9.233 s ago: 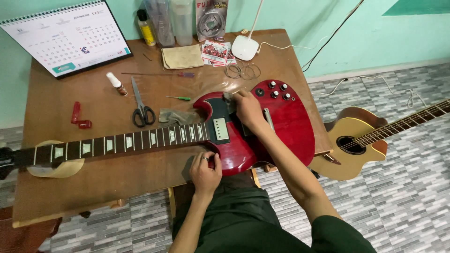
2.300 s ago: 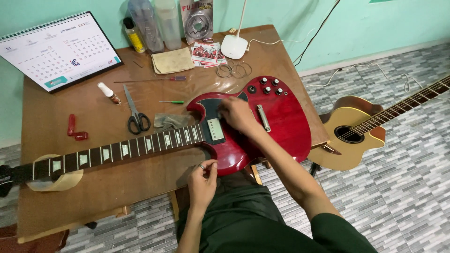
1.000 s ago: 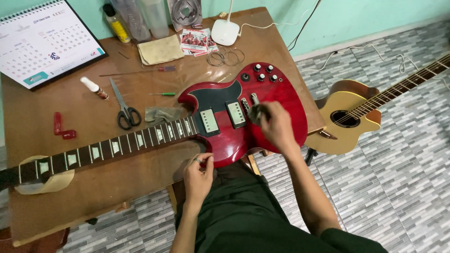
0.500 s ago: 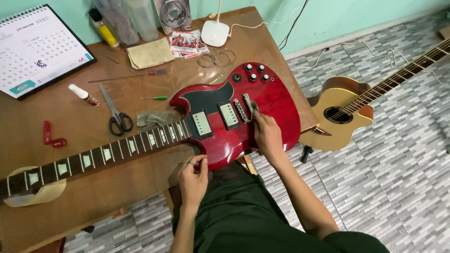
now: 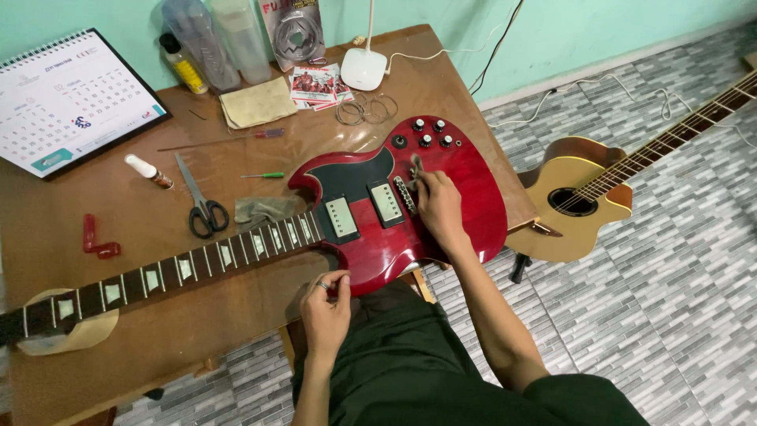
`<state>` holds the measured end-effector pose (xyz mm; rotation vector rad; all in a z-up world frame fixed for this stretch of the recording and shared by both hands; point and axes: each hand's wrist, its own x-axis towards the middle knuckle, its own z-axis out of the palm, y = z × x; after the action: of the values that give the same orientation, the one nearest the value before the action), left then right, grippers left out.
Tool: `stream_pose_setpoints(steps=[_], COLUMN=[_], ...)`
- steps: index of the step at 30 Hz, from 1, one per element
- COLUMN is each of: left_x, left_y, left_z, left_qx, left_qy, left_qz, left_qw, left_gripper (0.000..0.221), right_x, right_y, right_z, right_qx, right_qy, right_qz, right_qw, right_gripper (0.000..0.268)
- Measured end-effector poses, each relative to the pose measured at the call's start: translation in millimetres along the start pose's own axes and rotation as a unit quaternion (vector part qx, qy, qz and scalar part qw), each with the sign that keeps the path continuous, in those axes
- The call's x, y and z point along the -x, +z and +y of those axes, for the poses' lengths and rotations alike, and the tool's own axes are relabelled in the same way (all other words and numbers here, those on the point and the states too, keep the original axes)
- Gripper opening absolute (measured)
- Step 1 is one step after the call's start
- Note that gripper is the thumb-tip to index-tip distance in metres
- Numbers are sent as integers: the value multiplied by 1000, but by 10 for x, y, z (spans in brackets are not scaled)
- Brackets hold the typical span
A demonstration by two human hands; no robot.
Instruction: The person wipes the body and fretboard of a red electric guitar with a cloth, adjusts the knobs, and then handles a metal string by hand.
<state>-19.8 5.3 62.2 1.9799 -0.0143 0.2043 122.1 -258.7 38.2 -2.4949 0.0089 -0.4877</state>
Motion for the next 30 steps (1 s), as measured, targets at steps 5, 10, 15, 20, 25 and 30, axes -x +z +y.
stream_pose_setpoints(steps=[5, 10, 15, 20, 25, 30], left_x=[-8, 7, 58, 18, 7, 13], left_y=[53, 34, 79, 231, 294, 241], left_z=[-11, -18, -138, -385, -730, -665], left_qx=[-11, 5, 38, 72, 131, 191], left_qy=[21, 10, 2, -32, -101, -140], left_qz=[19, 13, 169, 131, 122, 111], left_qw=[1000, 1000, 985, 988, 979, 965], left_gripper=[13, 15, 14, 10, 12, 34], right_x=[635, 819, 807, 1194, 1535, 1441], right_y=[-236, -601, -475, -107, 485, 372], right_z=[6, -9, 601, -598, -1039, -591], right_qx=[141, 103, 232, 57, -57, -71], right_qy=[-53, 15, 17, -89, -275, -345], right_qz=[2, -52, 81, 75, 35, 84], right_qw=[989, 993, 969, 992, 959, 932], right_gripper=[18, 18, 29, 37, 34, 22])
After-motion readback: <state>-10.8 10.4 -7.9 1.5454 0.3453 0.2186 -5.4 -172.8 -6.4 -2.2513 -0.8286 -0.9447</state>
